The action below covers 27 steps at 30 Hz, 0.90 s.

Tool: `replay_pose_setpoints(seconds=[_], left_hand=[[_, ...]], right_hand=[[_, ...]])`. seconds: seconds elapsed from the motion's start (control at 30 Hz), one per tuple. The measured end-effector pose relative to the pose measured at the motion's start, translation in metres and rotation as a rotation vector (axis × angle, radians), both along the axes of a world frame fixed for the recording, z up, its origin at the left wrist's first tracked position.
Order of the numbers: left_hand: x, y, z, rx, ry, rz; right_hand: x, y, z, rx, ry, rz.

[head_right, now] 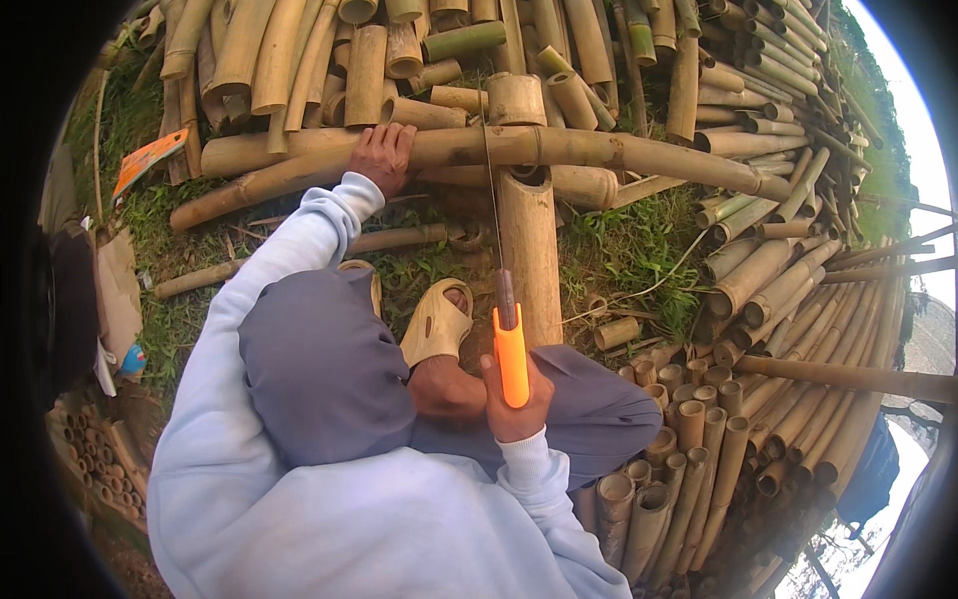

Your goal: The person sits on the ground and uses a hand saw to cut bamboo poles into shorter sections. They repeatedly position a pole, saw through it, and set the cut pieces aside among a large pile of bamboo.

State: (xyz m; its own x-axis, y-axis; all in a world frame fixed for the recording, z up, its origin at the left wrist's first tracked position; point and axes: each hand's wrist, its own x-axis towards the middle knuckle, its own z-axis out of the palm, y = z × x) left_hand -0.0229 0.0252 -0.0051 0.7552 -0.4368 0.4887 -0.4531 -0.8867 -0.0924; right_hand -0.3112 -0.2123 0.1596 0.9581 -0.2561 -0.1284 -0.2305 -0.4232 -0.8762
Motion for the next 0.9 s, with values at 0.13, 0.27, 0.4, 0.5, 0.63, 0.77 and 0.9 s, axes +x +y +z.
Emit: replay_pose_setpoints(seconds=[0.13,0.27,0.4,0.5,0.63,0.77,0.9], left_hand=[[0.011,0.011,0.006,0.12,0.266,-0.033],[0.016,0.008,0.022,0.047,0.402,-0.137],[0.029,0.011,0.027,-0.017,0.491,-0.182],[0.024,0.023,0.027,0.036,0.592,-0.162],[0.012,0.035,0.029,0.013,0.581,-0.17],[0.019,0.034,0.025,-0.017,0.643,-0.136],[0.008,0.015,0.031,0.021,0.405,-0.101]], right_hand=[[-0.053,-0.01,0.024,-0.175,-0.088,0.058],[-0.047,-0.012,0.016,-0.153,-0.117,0.043],[0.022,-0.005,-0.018,-0.071,0.005,0.091],[0.023,-0.008,-0.015,-0.047,-0.036,0.076],[-0.012,-0.009,-0.008,-0.058,-0.179,0.086],[0.023,0.008,0.004,-0.03,-0.116,0.09],[0.053,0.012,-0.025,-0.008,-0.138,0.049]])
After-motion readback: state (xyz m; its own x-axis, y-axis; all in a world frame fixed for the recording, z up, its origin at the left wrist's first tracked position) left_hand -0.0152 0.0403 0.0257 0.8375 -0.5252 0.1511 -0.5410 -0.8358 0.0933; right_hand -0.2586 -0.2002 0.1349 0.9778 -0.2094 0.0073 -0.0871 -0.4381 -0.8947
